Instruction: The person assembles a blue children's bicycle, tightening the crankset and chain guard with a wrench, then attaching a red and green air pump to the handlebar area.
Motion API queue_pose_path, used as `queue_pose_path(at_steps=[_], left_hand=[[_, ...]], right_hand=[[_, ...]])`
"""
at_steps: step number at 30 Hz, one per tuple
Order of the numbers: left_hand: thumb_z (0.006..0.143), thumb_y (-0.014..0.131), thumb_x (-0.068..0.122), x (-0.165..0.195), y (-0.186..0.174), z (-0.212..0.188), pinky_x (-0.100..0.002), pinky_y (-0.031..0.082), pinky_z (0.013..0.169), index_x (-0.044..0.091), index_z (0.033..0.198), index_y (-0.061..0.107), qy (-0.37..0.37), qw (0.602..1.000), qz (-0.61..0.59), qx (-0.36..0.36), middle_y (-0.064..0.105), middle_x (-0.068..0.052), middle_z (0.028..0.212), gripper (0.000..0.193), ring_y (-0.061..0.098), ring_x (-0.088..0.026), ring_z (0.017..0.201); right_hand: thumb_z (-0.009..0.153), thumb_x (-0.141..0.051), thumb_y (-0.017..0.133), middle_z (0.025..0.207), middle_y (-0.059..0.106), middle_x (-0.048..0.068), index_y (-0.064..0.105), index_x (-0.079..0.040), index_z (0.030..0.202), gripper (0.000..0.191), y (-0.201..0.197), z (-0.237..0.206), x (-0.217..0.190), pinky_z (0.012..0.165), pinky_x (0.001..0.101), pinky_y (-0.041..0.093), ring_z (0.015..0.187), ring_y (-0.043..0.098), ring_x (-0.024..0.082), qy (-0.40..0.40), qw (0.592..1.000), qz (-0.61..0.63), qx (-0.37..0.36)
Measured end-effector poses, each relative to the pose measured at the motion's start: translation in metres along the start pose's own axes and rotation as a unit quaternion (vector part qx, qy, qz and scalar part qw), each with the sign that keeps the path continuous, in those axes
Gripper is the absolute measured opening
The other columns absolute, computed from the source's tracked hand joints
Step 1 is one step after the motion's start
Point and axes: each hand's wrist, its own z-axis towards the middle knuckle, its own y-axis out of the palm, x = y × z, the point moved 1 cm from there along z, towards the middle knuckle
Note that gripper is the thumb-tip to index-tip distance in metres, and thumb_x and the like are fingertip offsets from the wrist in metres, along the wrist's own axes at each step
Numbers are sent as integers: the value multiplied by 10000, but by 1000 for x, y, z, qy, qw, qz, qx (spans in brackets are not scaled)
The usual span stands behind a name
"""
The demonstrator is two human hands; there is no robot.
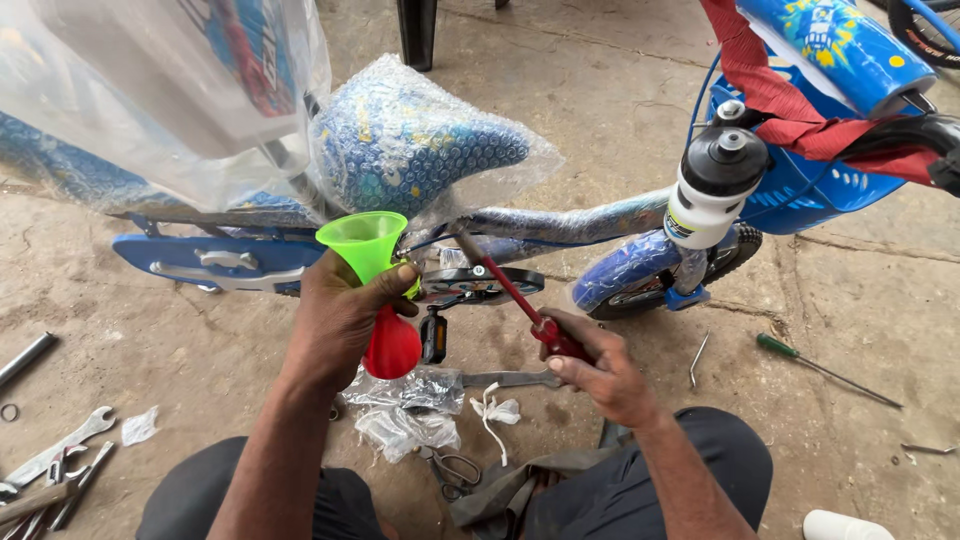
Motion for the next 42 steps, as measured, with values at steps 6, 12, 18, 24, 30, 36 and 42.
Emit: queue_pose_path(at_steps=[6, 12, 18, 24, 30, 36, 42], left_hand=[[824, 778, 90, -2, -7, 11, -360, 645, 678, -50, 1248, 555, -1, 992, -108, -62, 733, -138, 971, 499, 761, -228, 805], [832, 785, 98, -3, -23, 11, -332, 644, 727, -48, 1274, 574, -28, 992, -83, -87, 731, -134, 983, 511, 757, -212, 833], [855, 783, 145, 0, -24, 9, -322, 627, 688, -57, 1241, 586, -32, 995, -63, -69, 753, -138, 972, 479, 740, -182, 808], [841, 780, 141, 1, -22, 9, -341, 634, 623, -26, 1226, 580, -18, 994, -47, -98, 727, -115, 954, 464, 726, -179, 748], [848, 783, 149, -1, -17, 11, -343, 650, 630, -46, 1190, 591, -42, 996, -6, -72, 740, -133, 927, 437, 736, -201, 725], [829, 797, 165, 0, -15, 11, -345, 651, 628, -31, 1190, 605, -13, 994, -19, -104, 729, -112, 932, 453, 734, -184, 760], [842, 804, 188, -4, -16, 12, -333, 659, 636, -42, 1182, 628, 1, 987, 82, -135, 740, -110, 956, 447, 737, -171, 789]], right_hand=[[781, -22, 835, 1148, 766, 180, 688, 32, 1239, 484, -7, -6, -9, 930, 359, 651, 1046, 756, 220, -134, 987, -63, 62], [799, -14, 825, 1127, 770, 174, 706, 15, 1215, 434, -6, -11, -18, 885, 323, 658, 1010, 766, 207, -193, 981, -9, 34], [808, -36, 823, 1104, 772, 165, 709, 0, 1202, 411, -9, -12, -23, 861, 302, 664, 1013, 769, 190, -212, 975, -53, 31], [791, -48, 828, 1071, 780, 148, 719, -5, 1164, 391, -19, -17, -28, 825, 288, 659, 985, 771, 178, -212, 971, -99, 46], [790, -49, 828, 1064, 787, 130, 718, -24, 1180, 406, -25, -19, -27, 851, 302, 653, 984, 766, 166, -212, 971, -104, 32], [776, -53, 832, 1056, 785, 122, 723, -26, 1177, 416, -28, -20, -22, 846, 299, 641, 972, 760, 160, -199, 971, -129, 32], [840, -97, 779, 936, 829, 119, 774, -32, 1194, 360, -43, -16, -5, 665, 299, 621, 779, 734, 154, -29, 993, -111, -25]])
